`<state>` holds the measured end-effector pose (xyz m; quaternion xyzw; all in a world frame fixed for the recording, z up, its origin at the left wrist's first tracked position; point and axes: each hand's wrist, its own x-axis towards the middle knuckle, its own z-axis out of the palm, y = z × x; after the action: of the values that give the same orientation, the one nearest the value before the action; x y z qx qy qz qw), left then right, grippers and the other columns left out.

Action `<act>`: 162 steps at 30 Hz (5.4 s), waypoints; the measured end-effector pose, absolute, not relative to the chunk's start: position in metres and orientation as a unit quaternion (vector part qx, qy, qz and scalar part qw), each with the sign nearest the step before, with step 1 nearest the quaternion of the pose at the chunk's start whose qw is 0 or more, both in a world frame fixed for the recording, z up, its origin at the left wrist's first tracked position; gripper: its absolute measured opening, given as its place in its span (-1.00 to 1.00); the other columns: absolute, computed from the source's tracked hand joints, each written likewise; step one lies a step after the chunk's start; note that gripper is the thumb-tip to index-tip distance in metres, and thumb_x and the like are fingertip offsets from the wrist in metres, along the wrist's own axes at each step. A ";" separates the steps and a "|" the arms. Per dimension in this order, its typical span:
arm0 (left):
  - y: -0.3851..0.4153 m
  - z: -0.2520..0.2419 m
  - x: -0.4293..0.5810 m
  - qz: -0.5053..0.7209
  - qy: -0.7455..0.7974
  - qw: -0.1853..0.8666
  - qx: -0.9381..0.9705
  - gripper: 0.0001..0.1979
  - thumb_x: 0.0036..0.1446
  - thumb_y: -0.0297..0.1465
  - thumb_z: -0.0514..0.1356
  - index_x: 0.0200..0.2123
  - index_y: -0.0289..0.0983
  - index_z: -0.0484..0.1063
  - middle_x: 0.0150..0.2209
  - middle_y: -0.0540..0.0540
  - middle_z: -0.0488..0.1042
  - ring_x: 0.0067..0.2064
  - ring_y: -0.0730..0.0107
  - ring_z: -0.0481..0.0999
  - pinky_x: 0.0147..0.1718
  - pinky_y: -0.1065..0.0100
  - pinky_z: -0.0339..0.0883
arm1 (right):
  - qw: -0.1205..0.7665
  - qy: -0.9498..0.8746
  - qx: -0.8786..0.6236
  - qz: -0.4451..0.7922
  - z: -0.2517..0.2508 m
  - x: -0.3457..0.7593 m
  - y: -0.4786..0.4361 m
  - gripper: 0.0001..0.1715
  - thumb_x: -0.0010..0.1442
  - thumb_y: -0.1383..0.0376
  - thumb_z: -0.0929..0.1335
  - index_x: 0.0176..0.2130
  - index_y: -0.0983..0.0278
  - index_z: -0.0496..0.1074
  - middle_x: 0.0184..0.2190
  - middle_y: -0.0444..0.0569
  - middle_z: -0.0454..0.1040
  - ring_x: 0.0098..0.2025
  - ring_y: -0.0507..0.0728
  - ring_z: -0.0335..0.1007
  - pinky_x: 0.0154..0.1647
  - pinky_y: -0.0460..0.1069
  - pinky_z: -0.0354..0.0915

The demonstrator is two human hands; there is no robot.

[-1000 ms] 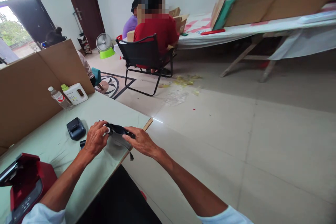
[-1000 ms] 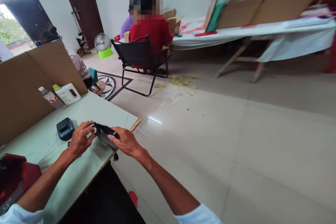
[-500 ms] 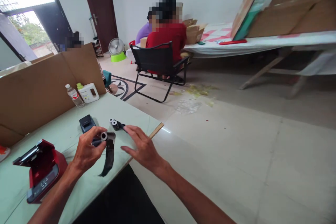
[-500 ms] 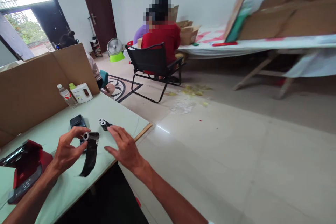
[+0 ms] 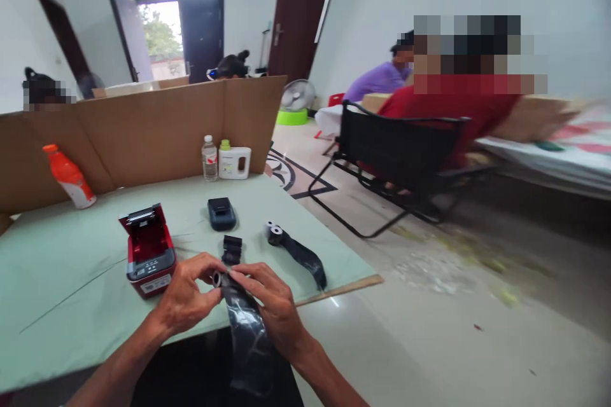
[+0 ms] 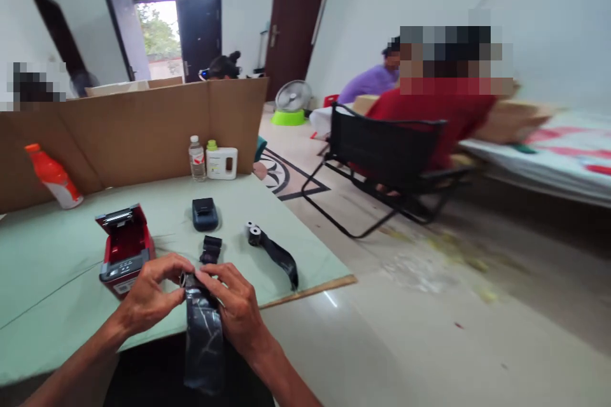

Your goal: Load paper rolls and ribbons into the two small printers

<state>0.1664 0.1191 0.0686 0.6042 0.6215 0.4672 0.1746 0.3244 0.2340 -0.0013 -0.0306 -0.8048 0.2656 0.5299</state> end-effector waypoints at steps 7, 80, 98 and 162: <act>0.065 0.044 0.143 0.480 0.664 0.154 0.553 -0.73 0.04 -0.59 0.23 -0.18 -0.23 0.55 -0.22 -0.09 0.60 -0.22 0.32 0.57 -0.22 0.30 0.49 | 0.480 -0.836 0.022 0.265 0.000 0.292 0.204 -0.40 0.33 0.50 0.35 0.21 -0.03 0.49 -0.11 0.04 0.64 -0.17 0.19 0.57 -0.22 0.10 0.54; 0.018 0.017 0.027 0.451 0.784 0.124 0.408 -0.53 0.32 -0.24 0.22 0.28 0.05 0.34 0.32 -0.15 0.32 0.29 0.02 0.42 0.01 0.15 0.59 | 0.350 -0.806 0.033 0.476 0.022 0.162 0.276 -0.77 0.31 0.41 0.45 -0.06 0.17 0.62 -0.20 0.01 0.69 -0.16 0.17 0.66 -0.14 0.05 0.59; 0.058 0.057 0.004 0.300 0.782 0.088 0.539 -0.65 0.09 -0.47 0.14 -0.16 -0.11 0.68 -0.20 -0.04 0.68 -0.19 0.16 0.51 -0.06 0.09 0.39 | 0.145 -0.962 0.072 0.218 0.022 0.116 0.243 -0.65 0.24 0.53 0.33 -0.18 0.19 0.64 -0.24 -0.04 0.68 -0.17 0.15 0.52 -0.15 -0.01 0.33; 0.002 0.004 0.024 0.307 0.752 -0.087 0.576 -0.35 0.11 -0.43 0.33 0.28 -0.19 0.32 0.38 -0.29 0.32 0.37 -0.01 0.37 0.29 -0.09 0.34 | 0.391 -0.901 0.107 0.154 -0.007 0.194 0.201 -0.50 0.29 0.23 0.42 0.19 0.28 0.41 0.07 0.23 0.51 0.05 0.32 0.44 0.01 0.23 0.45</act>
<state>0.0242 0.0023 0.0037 0.5759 0.7525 0.3073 -0.0875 0.1943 0.2012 -0.0068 0.1069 -0.9010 0.1539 0.3913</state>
